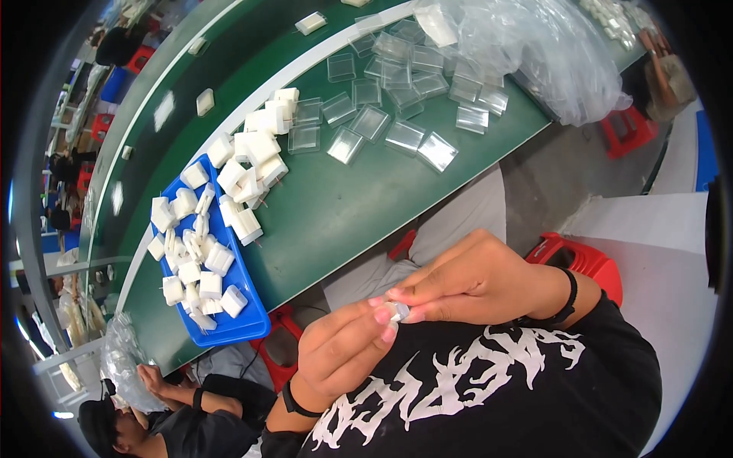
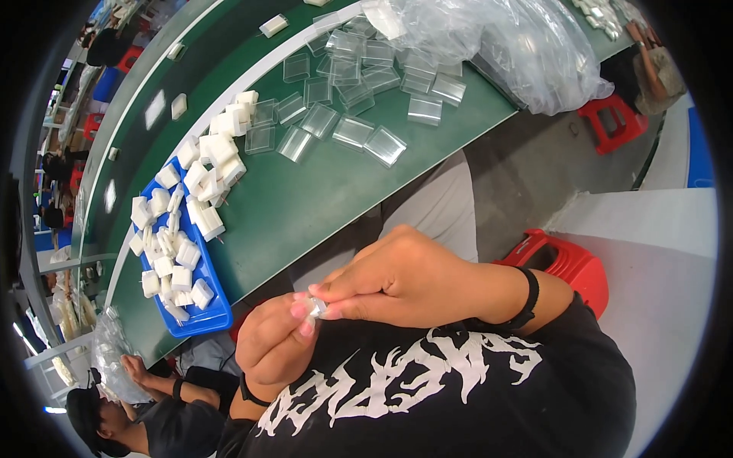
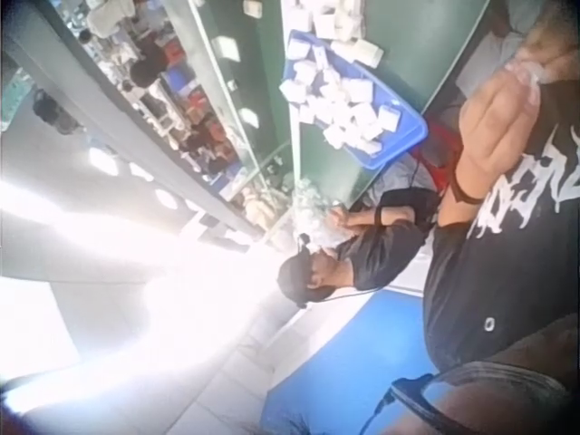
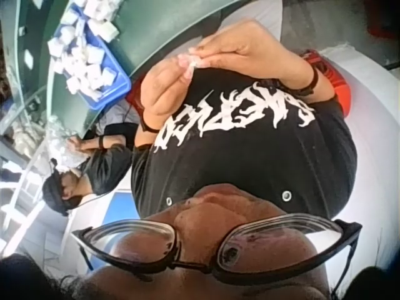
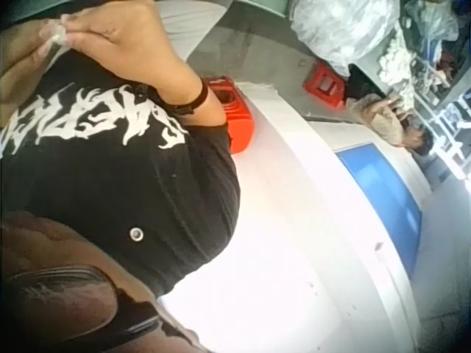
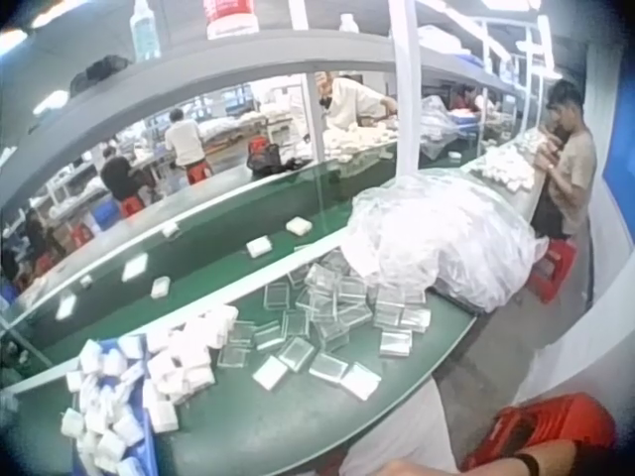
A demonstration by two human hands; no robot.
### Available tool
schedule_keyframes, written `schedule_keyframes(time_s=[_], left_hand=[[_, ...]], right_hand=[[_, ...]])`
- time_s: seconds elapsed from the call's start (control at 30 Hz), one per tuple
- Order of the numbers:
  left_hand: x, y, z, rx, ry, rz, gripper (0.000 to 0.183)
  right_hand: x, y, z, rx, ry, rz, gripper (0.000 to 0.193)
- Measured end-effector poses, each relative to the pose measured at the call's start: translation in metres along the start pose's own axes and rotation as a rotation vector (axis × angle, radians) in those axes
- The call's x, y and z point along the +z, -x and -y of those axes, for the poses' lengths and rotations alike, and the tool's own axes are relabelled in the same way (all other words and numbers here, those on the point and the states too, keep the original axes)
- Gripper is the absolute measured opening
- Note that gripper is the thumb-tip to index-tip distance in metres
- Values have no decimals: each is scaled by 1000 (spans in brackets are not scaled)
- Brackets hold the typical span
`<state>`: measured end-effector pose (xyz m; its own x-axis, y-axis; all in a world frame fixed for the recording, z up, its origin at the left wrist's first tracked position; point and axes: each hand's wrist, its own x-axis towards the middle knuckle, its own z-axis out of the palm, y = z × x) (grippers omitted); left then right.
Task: Placing small white rectangular components into clear plastic cases at an assembly line.
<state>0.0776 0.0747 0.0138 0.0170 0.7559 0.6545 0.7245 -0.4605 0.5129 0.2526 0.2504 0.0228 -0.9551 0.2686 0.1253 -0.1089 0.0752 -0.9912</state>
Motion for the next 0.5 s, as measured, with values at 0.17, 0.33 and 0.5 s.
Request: schedule_keyframes(time_s=[0.17,0.33,0.5], left_hand=[[0,4,2,-134,-15,36,47],[-2,-2,6,-555,262,-41,51],[-5,-6,4,-718,512,-55,44]], right_hand=[[-4,-8,1,48,219,28,37],[-4,-7,-8,-95,96,-114,46],[6,-9,-12,-245,174,-146,40]])
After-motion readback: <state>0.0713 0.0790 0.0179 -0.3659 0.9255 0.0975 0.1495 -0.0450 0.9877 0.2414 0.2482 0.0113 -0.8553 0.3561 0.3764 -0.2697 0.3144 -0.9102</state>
